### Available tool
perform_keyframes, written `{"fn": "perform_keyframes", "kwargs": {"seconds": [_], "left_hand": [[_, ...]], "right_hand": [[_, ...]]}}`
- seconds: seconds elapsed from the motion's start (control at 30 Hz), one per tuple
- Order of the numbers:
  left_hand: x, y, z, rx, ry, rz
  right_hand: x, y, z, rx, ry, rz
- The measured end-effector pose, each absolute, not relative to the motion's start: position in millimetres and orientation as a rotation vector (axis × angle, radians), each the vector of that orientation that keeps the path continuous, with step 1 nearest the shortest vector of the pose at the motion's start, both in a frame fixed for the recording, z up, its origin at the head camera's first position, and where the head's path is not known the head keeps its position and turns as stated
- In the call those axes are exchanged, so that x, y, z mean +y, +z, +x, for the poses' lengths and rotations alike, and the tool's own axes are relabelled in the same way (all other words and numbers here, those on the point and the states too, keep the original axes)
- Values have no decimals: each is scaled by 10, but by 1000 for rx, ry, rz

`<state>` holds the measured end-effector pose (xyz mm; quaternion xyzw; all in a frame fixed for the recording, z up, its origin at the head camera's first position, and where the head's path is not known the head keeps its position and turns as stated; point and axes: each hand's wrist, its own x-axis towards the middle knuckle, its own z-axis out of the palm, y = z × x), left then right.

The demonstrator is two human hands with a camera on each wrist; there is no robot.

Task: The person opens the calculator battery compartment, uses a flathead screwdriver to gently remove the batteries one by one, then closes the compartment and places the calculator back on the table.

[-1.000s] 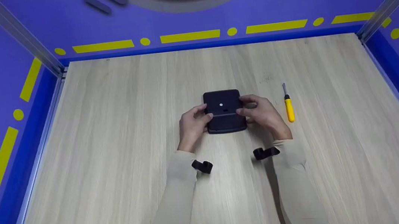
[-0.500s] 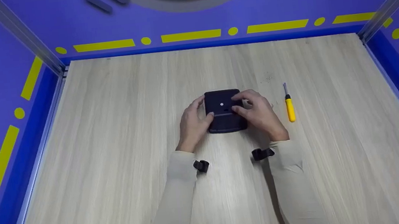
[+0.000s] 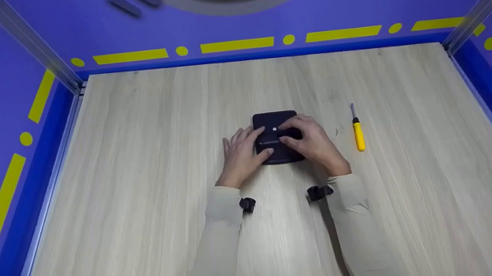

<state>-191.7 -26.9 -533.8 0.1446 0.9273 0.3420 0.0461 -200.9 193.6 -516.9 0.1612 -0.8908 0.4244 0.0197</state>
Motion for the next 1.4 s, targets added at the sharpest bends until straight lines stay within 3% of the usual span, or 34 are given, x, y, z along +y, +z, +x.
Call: {"fn": "perform_keyframes", "kwargs": {"seconds": [1.4], "left_hand": [[-263, -5345, -1906, 2860, 922, 426]], "right_hand": [[1865, -5211, -2007, -2837, 1253, 476]]}}
